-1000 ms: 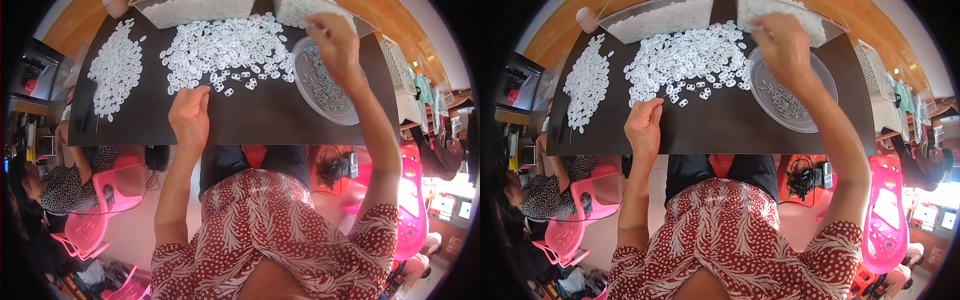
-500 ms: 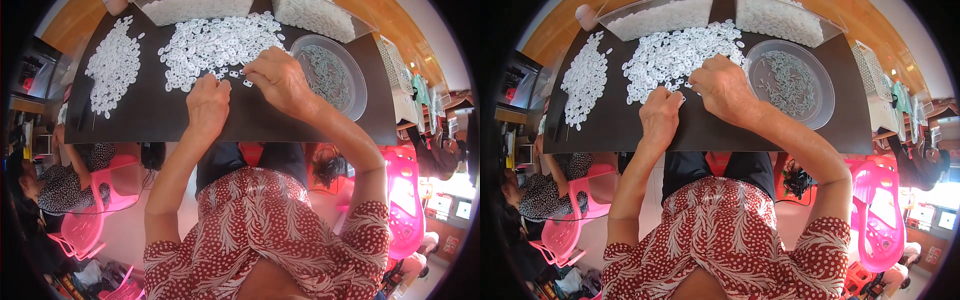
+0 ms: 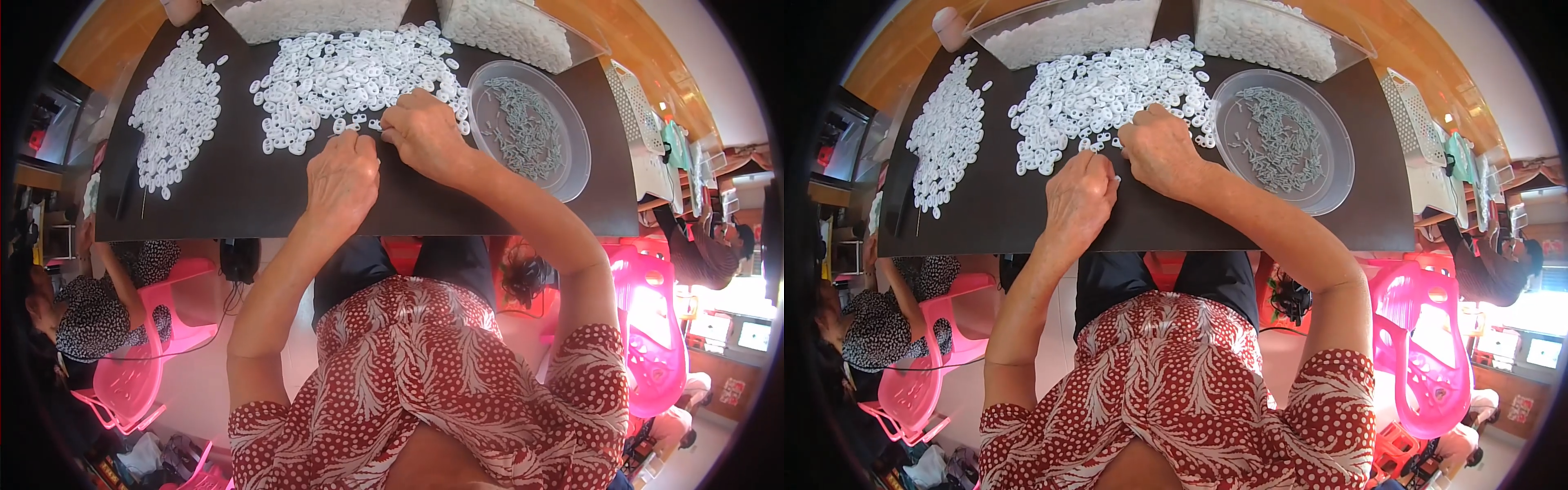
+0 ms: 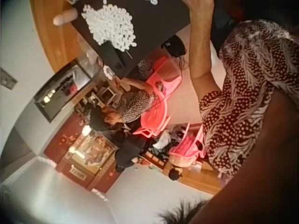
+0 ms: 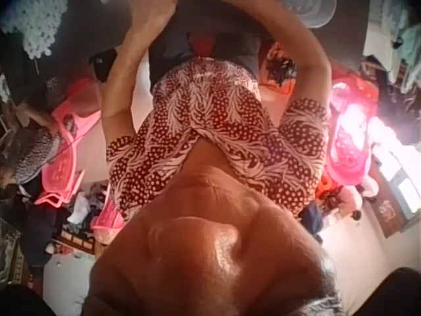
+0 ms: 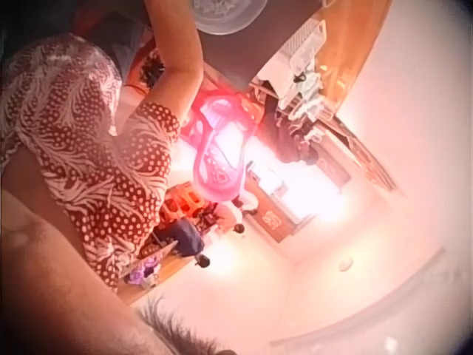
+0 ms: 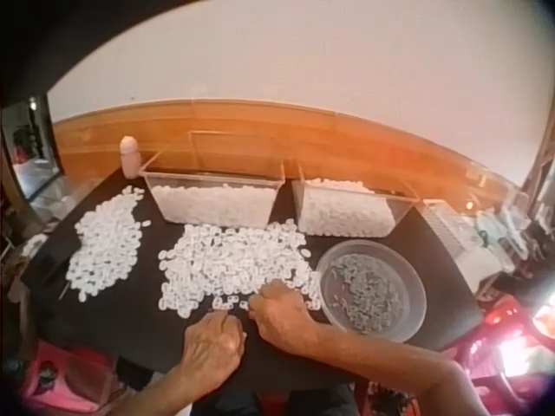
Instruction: The person is manually assembling small white plastic components by fitting tiny metal parts into them.
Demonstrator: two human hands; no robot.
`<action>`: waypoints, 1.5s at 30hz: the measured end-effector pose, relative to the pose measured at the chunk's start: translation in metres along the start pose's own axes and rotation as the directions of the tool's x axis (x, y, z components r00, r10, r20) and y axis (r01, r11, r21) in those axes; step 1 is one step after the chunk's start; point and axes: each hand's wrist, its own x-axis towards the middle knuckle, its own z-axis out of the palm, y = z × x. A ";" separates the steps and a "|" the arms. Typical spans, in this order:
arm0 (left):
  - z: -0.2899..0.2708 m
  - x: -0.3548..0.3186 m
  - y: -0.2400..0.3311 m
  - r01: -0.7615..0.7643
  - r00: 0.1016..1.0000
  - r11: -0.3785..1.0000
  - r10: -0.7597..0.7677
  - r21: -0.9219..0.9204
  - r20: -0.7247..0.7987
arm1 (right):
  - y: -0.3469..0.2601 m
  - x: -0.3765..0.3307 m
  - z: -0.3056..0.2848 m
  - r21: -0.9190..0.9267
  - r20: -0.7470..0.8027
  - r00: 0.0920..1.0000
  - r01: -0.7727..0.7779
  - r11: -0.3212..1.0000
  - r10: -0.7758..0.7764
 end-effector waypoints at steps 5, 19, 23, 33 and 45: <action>-0.008 -0.017 0.002 0.094 0.990 0.953 -0.119 -0.287 -0.070 | -0.002 0.003 0.008 -0.077 0.006 0.999 0.053 0.996 -0.053; -0.036 -0.035 0.006 0.408 0.767 0.031 -0.553 -0.912 0.325 | -0.027 0.006 -0.024 0.136 0.005 0.993 0.114 0.984 -0.116; -0.040 -0.033 0.014 0.345 0.776 -0.181 -0.498 -0.921 0.388 | -0.050 -0.008 -0.050 0.457 0.170 0.975 -0.205 0.866 0.141; -0.042 -0.032 0.027 0.333 0.769 -0.240 -0.490 -0.912 0.410 | -0.063 -0.023 -0.058 0.711 0.155 0.967 -0.252 0.657 0.202; -0.042 -0.034 0.034 0.342 0.775 -0.162 -0.508 -0.926 0.376 | -0.066 -0.030 -0.058 0.741 0.184 0.945 -0.314 0.594 0.270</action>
